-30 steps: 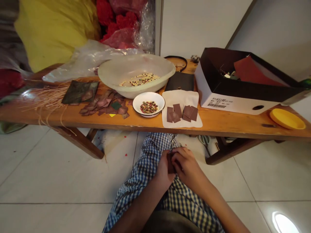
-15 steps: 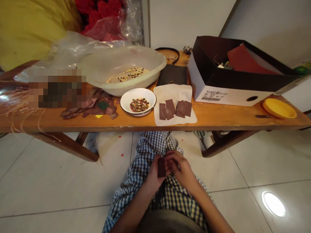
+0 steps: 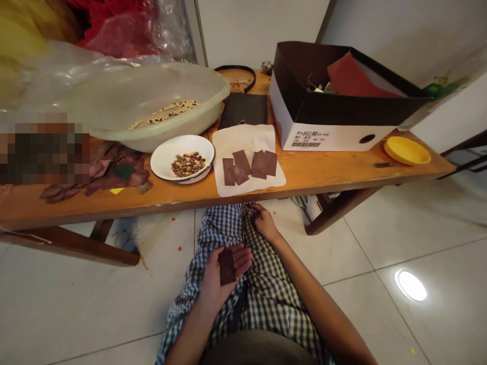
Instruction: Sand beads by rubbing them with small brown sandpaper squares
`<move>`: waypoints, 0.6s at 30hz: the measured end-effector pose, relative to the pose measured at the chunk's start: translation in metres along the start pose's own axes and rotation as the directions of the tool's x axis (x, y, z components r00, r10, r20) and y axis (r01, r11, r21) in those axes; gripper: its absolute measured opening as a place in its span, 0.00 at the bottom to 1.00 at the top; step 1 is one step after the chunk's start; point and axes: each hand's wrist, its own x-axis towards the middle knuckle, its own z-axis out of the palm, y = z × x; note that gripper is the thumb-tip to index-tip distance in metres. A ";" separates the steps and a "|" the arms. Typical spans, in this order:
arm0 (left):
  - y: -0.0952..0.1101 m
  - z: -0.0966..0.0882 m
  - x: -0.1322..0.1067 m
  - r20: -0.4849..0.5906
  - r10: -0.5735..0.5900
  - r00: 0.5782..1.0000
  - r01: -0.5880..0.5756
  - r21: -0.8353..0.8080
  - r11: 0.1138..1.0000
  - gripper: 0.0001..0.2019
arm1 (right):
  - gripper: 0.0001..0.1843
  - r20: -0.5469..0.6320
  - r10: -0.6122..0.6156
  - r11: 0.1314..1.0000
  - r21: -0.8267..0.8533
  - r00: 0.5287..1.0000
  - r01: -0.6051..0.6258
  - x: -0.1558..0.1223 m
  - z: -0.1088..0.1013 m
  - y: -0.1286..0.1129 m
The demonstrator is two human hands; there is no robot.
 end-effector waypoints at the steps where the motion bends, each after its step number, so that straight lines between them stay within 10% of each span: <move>1: 0.002 0.000 -0.001 -0.016 0.011 1.000 -0.011 -0.006 1.000 0.14 | 0.16 0.000 0.004 1.000 0.009 1.000 -0.004 0.002 0.004 0.003; 18: 0.023 -0.001 -0.013 -0.252 0.024 0.967 -0.034 -0.036 0.999 0.17 | 0.16 -0.020 0.055 0.993 0.110 0.998 -0.053 0.002 0.011 0.017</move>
